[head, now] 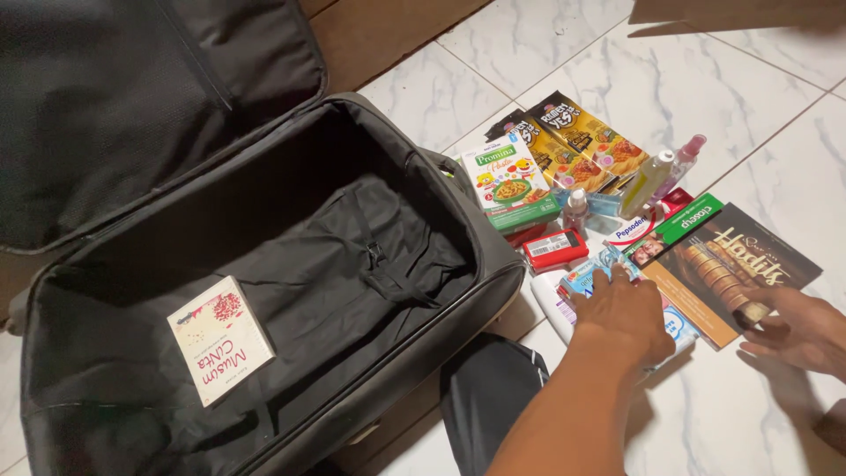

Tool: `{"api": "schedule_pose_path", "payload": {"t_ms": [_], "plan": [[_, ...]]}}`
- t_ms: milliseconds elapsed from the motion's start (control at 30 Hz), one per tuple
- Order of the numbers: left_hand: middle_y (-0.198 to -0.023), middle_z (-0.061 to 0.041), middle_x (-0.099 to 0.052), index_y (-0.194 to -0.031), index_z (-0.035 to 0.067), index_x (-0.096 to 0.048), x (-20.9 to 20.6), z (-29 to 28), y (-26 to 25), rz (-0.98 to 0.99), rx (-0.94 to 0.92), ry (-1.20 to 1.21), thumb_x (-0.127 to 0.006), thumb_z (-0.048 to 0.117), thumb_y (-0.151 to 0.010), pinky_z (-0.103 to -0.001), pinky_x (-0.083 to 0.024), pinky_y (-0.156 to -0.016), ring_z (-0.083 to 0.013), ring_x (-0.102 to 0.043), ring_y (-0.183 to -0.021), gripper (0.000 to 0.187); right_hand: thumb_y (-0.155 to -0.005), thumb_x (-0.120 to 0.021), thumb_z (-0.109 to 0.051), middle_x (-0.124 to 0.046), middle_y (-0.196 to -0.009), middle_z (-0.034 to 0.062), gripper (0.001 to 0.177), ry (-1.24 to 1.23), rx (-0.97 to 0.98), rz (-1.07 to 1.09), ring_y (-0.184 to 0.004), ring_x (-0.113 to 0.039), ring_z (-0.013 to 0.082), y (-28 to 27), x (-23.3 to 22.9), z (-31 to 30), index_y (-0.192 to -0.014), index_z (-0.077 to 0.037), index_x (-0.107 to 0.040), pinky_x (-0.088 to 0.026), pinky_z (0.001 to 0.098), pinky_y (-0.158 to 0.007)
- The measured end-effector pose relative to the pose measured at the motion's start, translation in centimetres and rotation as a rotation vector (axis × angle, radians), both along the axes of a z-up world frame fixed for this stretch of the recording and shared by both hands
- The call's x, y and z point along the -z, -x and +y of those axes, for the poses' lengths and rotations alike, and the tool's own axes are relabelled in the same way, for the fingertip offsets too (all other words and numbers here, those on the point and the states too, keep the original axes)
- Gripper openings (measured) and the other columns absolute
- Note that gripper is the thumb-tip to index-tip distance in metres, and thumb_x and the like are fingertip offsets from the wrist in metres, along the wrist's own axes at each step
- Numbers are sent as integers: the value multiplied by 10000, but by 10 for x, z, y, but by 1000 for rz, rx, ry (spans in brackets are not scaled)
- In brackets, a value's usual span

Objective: Packing a variety of toiletries, food packets, and books into a black suitcase on the floor.

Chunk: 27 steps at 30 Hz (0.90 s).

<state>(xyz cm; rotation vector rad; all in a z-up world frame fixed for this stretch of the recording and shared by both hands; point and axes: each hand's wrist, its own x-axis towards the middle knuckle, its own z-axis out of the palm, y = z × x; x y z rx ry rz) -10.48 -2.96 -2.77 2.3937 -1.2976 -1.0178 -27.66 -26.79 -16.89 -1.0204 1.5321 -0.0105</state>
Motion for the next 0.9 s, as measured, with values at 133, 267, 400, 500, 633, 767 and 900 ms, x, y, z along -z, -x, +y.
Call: {"api": "schedule_pose_path", "payload": {"t_ms": [133,267,400,500,633,767,900], "plan": [[-1618,-202,-327,-1386,74,-588,-15,10,-5,-1,-55,52,-777,242,-756,-671,-258,-1161,-418,-258,-1513,679,-1016,-591,-244,-555,-1114,165,359,12,14,-21,-994,-547,285,18,26,-19,-1327,-69,-552,-489,537,-938],[-1597,-216,-351,-1376,86,-593,-24,22,-12,-3,-106,78,-776,210,-742,-637,-295,-1163,-431,-268,-1507,671,-990,-604,-283,-563,-1143,189,410,47,-32,-76,-1007,-550,305,8,36,-33,-1325,-53,-548,-486,547,-872],[-1595,-235,-335,-1395,69,-568,-13,37,-13,-3,-153,138,-783,178,-735,-626,-307,-1146,-436,-245,-1508,702,-965,-628,-260,-565,-1166,146,401,60,-59,-41,-1024,-547,286,-2,31,-27,-1316,-86,-541,-453,505,-850],[-1592,-247,-334,-1363,60,-588,-32,54,-19,-1,-200,221,-776,149,-725,-609,-329,-1123,-410,-281,-1489,671,-955,-623,-214,-554,-1098,94,343,78,-64,-64,-992,-546,268,0,73,-57,-1276,-128,-541,-455,479,-794],[-1431,-251,-528,-1247,30,-673,-47,74,-31,-83,-300,501,-702,71,-733,-528,-441,-1063,-400,-490,-1338,517,-982,-631,-166,-376,-788,93,296,111,-336,-375,-665,-360,310,12,189,-140,-939,8,-395,-395,497,-549],[-1250,-216,-671,-1102,22,-737,-59,89,-48,-186,-415,745,-601,-6,-801,-483,-513,-998,-387,-627,-1170,332,-949,-586,-178,-581,-807,49,150,292,-207,-246,-678,-556,212,-77,42,-37,-1024,-48,-581,-457,411,-623],[-1187,-195,-693,-1068,26,-741,-65,103,-70,-280,-484,798,-602,-1,-814,-484,-509,-974,-367,-636,-1147,290,-965,-658,-236,-720,-949,97,266,680,-455,48,-826,-682,245,-149,-62,30,-1178,-89,-719,-552,403,-791]]}}
